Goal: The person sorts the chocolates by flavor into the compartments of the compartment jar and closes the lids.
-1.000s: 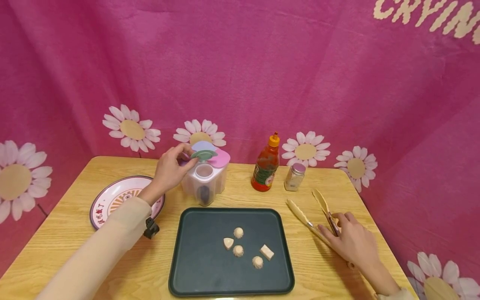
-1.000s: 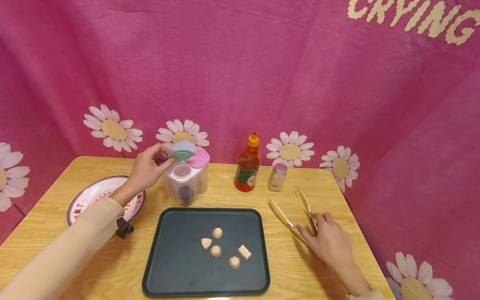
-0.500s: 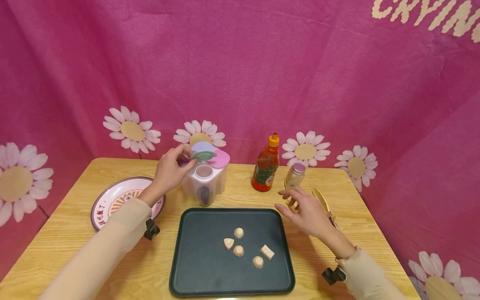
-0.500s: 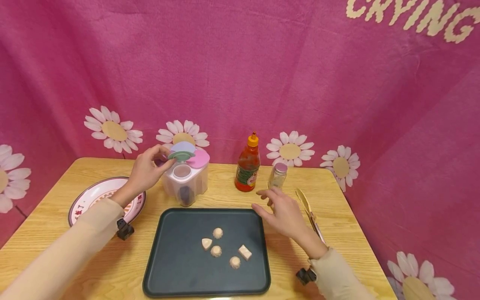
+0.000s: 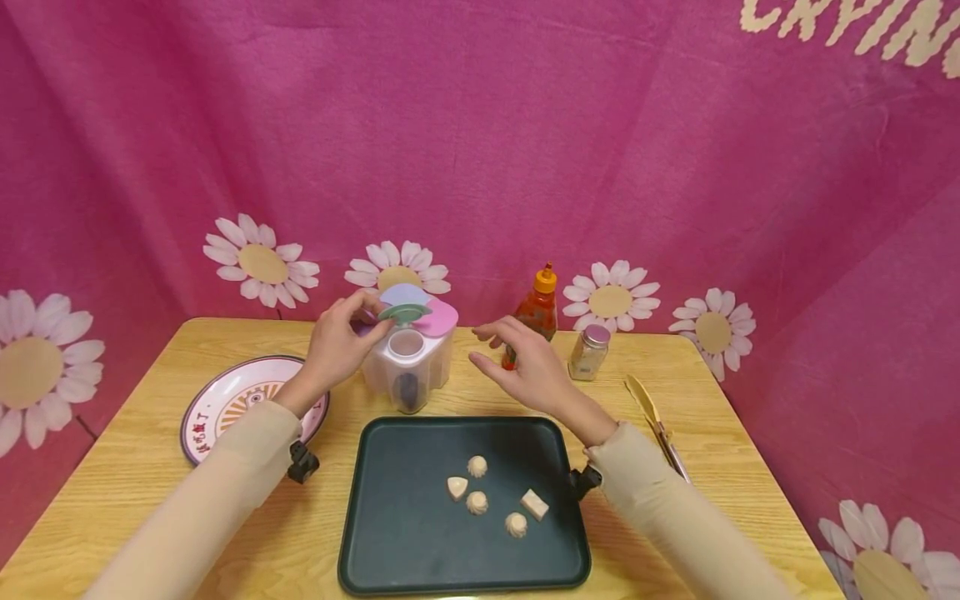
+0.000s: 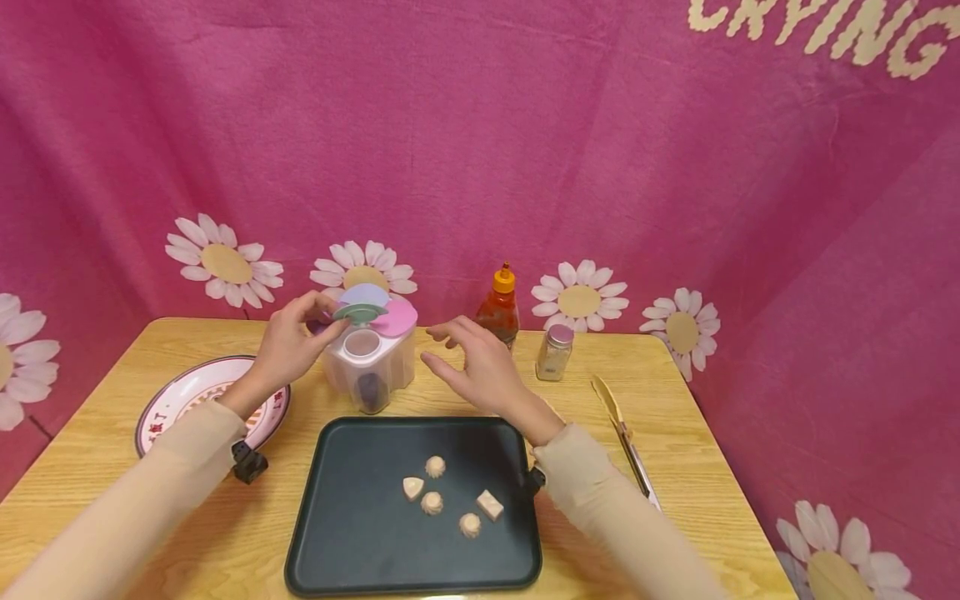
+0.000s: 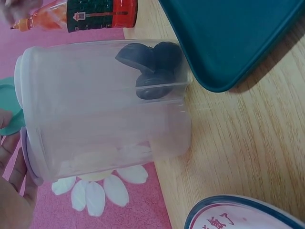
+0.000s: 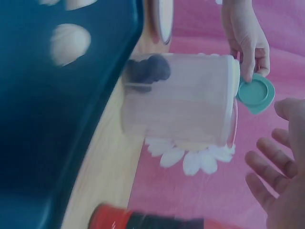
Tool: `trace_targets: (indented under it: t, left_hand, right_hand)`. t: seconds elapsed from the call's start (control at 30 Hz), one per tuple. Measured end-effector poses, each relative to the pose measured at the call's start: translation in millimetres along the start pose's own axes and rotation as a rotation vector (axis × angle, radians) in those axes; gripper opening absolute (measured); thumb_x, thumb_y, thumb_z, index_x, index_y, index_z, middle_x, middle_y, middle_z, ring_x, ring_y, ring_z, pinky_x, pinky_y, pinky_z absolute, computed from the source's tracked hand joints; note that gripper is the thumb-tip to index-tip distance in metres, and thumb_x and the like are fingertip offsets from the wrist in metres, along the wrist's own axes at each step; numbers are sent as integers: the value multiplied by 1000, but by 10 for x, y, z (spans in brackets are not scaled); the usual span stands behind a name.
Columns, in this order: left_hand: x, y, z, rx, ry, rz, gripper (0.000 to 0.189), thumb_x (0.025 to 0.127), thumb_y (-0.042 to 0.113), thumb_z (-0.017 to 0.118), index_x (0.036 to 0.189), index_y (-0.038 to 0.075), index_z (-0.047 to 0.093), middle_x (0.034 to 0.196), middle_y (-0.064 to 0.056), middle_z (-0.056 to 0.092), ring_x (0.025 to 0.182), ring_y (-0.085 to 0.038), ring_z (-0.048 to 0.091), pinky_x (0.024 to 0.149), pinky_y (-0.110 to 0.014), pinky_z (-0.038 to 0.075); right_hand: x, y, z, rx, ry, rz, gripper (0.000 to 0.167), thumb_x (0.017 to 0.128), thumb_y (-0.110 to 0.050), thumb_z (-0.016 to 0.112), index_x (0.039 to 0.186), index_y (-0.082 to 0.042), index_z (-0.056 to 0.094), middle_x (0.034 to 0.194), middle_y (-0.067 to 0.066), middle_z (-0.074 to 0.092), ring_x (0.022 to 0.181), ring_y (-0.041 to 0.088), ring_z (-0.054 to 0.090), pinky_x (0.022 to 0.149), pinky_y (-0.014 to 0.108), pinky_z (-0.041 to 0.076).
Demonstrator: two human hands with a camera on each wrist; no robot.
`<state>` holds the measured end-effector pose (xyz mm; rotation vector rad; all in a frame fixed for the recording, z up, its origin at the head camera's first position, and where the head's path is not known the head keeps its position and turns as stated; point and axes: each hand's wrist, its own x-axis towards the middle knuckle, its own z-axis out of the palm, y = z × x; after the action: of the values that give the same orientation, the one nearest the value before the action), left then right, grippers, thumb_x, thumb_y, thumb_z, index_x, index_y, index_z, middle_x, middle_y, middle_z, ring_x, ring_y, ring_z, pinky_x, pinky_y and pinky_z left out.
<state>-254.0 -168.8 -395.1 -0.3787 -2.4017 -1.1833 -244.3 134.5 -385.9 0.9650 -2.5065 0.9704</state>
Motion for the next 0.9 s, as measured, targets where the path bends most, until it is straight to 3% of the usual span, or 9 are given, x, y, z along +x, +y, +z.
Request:
trace_targets:
  t: [0.23,0.47,0.63,0.9]
  left_hand:
    - [-4,3,-15,9,3,27,17,93,8,79,104,5,66,99,-17,72,90,-32,72,82,-40,57]
    - [-12,5,-28,10,-17,36,17,94,8,78,106,5,66,100,-18,71,92,-33,70,83,-42,58]
    - [-15,-2,-22,13,-41,34,14,93,3,77,102,2,67,95,-17,72,92,-30,65,83,-38,53]
    - [-113,-6,-86,2,-76,57,22,88,9,85,105,2,73,100,-15,74,98,-27,60,86,-35,48]
  right_hand:
    - [411,-137,173,66,0,-71,38,96,-23,77,128,-4,70,122,13,72,108,30,71,92,44,63]
    - [675,-185,331,101,-27,-81,32,98,-18,75,127,-5,71,119,12,73,105,25,74,92,38,63]
    - [716,-195,383,90,-64,-72,21,101,-16,71,120,-7,75,113,10,74,96,22,74,88,37,64]
    - [628,-163,392,89,-126,-92,22,99,-16,74,120,-11,77,115,7,73,96,19,70,90,37,62]
